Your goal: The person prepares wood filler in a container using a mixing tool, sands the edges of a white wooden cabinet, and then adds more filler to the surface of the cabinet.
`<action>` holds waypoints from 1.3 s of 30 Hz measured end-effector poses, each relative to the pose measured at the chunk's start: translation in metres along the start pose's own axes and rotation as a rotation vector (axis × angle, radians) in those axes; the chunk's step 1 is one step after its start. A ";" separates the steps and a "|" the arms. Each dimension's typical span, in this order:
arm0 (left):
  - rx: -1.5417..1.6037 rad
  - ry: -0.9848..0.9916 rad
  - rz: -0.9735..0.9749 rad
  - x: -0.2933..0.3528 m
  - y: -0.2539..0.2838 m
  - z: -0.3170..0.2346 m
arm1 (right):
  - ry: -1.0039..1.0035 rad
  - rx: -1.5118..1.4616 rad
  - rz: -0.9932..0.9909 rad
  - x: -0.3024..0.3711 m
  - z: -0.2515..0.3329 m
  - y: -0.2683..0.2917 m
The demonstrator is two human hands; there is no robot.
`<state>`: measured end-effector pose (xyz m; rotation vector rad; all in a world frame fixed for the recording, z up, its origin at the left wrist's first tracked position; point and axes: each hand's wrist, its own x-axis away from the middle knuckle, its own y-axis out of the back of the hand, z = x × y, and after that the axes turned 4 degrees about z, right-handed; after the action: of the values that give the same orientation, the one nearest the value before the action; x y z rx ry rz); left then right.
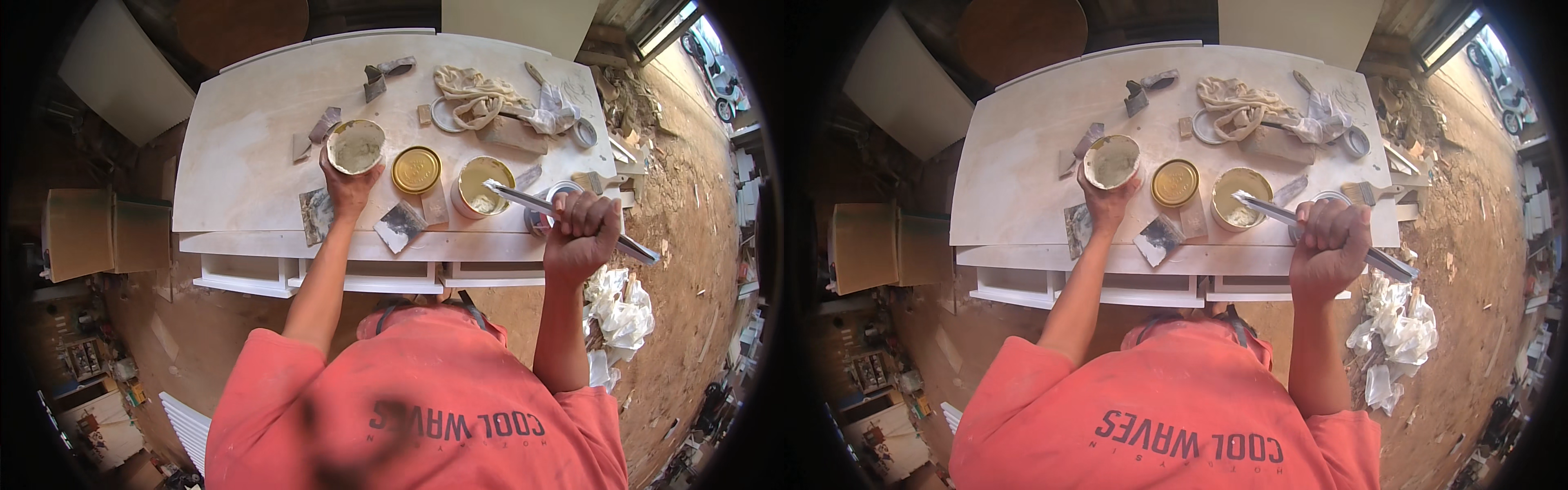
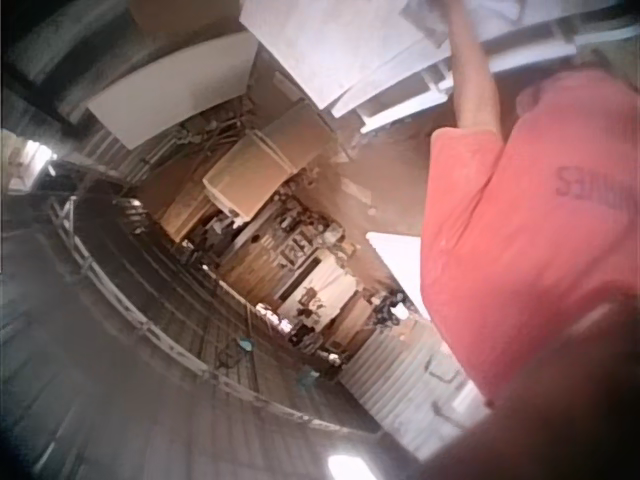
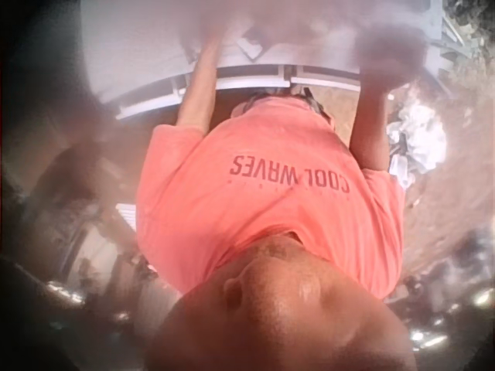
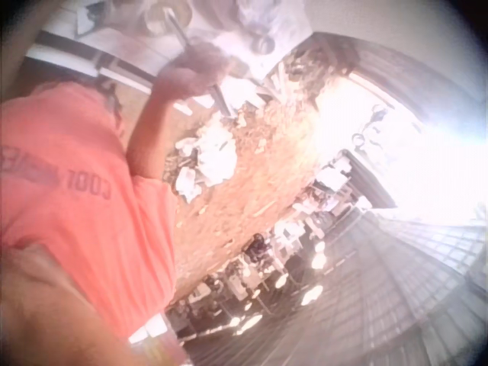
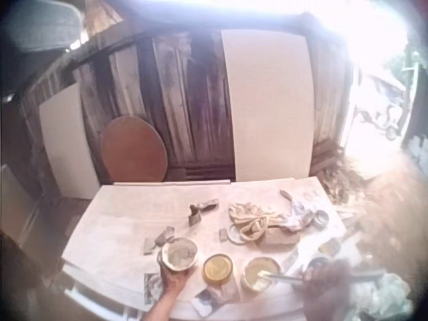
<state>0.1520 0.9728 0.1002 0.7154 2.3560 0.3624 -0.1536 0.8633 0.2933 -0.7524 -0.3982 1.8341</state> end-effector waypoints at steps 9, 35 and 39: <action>0.174 -0.290 0.352 0.026 0.062 -0.111 | -0.028 -0.178 0.475 0.023 -0.033 -0.085; 0.166 -0.728 0.436 0.018 0.082 -0.217 | 0.357 0.130 0.900 0.047 0.055 -0.075; 0.230 -0.745 0.490 0.012 0.085 -0.225 | 0.400 0.157 1.042 0.043 0.041 -0.068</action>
<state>0.0320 1.0330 0.3001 1.2822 1.5151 0.0050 -0.1427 0.9322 0.3504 -1.3269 0.5032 2.5198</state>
